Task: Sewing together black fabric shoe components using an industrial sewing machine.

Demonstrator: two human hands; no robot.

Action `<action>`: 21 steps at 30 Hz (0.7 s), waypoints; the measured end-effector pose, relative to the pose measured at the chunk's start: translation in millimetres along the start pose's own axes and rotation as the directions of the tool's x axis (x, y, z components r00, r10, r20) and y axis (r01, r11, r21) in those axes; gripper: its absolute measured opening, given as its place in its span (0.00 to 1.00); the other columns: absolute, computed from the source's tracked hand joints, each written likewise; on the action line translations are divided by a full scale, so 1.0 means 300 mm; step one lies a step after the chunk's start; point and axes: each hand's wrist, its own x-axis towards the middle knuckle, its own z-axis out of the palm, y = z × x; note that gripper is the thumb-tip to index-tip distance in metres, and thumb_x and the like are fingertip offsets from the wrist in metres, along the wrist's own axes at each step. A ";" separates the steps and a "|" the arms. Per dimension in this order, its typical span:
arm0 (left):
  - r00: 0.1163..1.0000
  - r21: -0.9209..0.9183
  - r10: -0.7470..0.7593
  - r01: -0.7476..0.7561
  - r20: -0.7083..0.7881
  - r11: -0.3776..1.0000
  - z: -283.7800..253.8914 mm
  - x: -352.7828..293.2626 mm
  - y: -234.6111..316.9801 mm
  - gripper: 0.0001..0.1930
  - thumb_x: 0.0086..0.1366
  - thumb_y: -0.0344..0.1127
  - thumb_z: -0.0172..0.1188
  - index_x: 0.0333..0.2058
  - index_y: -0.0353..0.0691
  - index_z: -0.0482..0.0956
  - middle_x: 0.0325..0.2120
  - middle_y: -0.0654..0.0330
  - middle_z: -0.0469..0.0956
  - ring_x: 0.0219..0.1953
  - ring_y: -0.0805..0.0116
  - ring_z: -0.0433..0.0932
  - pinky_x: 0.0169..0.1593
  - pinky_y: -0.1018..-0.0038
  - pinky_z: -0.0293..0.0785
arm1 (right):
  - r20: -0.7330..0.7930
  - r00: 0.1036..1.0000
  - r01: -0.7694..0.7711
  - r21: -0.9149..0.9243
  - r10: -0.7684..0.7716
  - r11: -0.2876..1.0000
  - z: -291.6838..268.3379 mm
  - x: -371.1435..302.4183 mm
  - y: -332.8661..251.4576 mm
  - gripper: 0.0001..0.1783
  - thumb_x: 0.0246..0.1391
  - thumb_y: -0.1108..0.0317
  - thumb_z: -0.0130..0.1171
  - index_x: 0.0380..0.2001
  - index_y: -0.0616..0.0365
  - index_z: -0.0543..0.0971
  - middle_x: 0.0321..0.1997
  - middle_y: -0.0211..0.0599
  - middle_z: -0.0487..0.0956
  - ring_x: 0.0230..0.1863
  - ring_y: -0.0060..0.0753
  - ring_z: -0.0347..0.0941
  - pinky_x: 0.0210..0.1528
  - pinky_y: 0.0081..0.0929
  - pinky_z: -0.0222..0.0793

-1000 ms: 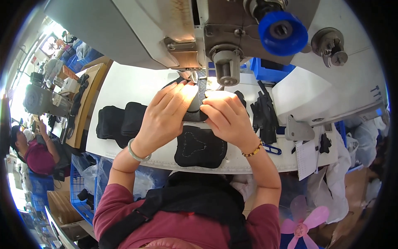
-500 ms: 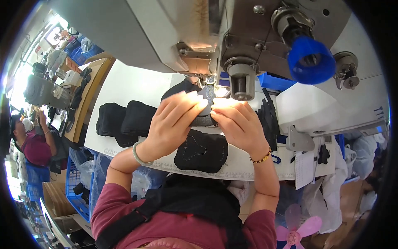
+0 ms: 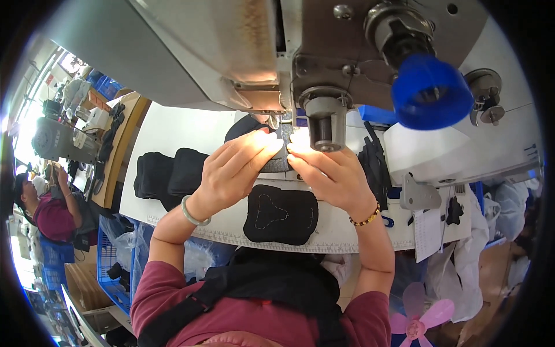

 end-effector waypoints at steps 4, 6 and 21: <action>1.000 0.008 -0.013 0.013 -0.014 1.000 0.001 0.008 -0.016 0.19 0.45 0.23 0.59 0.41 0.31 0.78 0.38 0.55 0.76 0.44 0.59 0.78 0.46 0.69 0.77 | -0.051 0.998 0.029 -0.076 -0.033 0.997 0.012 0.013 0.000 0.15 0.40 0.76 0.61 0.37 0.57 0.79 0.40 0.29 0.80 0.29 0.26 0.75 0.29 0.22 0.69; 1.000 -0.008 -0.008 0.008 0.019 1.000 0.006 0.006 -0.034 0.20 0.46 0.24 0.59 0.42 0.30 0.77 0.40 0.54 0.75 0.47 0.58 0.77 0.50 0.68 0.76 | -0.047 0.999 0.020 -0.103 -0.025 0.994 0.014 0.014 -0.001 0.15 0.40 0.76 0.61 0.37 0.57 0.79 0.40 0.28 0.80 0.27 0.24 0.74 0.28 0.22 0.68; 0.988 -0.417 -0.145 0.153 0.051 0.896 -0.005 -0.005 -0.217 0.14 0.51 0.25 0.59 0.39 0.34 0.79 0.38 0.56 0.81 0.43 0.61 0.80 0.43 0.72 0.77 | -0.137 0.978 -0.181 -0.166 0.159 0.969 0.073 0.054 -0.038 0.11 0.49 0.69 0.65 0.37 0.56 0.79 0.37 0.29 0.77 0.33 0.30 0.72 0.36 0.30 0.66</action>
